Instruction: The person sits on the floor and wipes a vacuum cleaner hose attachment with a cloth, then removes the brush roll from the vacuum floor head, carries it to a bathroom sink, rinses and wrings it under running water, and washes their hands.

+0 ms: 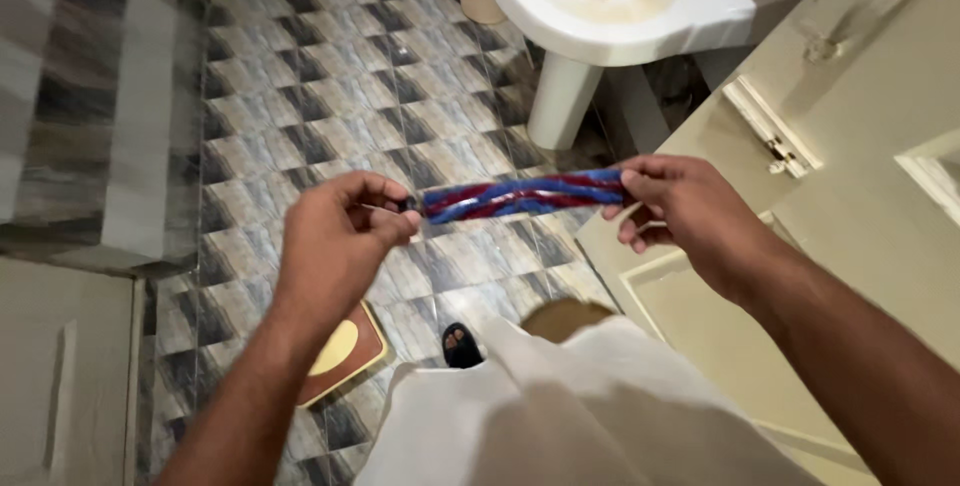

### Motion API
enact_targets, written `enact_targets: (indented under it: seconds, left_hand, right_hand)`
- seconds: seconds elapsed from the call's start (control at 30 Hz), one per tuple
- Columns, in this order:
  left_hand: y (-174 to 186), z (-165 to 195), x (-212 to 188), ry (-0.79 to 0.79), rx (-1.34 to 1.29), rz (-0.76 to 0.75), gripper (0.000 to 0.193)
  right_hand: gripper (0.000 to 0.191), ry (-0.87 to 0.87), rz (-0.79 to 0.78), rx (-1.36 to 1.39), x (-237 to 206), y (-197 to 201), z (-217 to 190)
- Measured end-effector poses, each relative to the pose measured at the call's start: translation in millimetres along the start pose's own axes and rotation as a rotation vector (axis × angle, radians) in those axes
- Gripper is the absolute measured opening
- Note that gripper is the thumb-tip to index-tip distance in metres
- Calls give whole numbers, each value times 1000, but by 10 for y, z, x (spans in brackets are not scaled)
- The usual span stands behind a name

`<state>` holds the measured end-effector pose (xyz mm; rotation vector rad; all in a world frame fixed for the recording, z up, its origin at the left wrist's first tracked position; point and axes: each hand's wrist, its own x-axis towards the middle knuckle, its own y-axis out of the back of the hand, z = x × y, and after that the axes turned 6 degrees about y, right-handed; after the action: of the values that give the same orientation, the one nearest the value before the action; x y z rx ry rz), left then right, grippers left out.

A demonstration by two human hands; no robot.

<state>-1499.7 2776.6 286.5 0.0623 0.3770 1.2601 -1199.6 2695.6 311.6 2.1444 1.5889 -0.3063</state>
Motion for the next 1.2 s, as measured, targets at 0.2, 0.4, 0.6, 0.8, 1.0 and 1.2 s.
enact_targets:
  seconds: [0.2, 0.4, 0.6, 0.8, 1.0, 1.2]
  left_hand:
    - [294, 202, 748, -64, 247, 33, 28]
    - [326, 292, 1619, -117, 140, 54, 26]
    - [280, 584, 2356, -97, 200, 73, 24]
    - [230, 818, 3134, -170, 173, -19, 23]
    - [166, 1021, 3949, -6, 138, -157, 32]
    - [72, 1247, 4974, -251, 187, -494, 40]
  right_hand:
    - [28, 0, 40, -4, 553, -311, -347]
    - [27, 40, 58, 223, 1362, -404, -684]
    - [33, 27, 67, 333, 2175, -270, -1084]
    - [40, 94, 98, 490, 2777, -99, -1291]
    - [26, 66, 276, 506, 3129, -96, -1395]
    - [25, -52, 543, 570, 3326, -263, -1578]
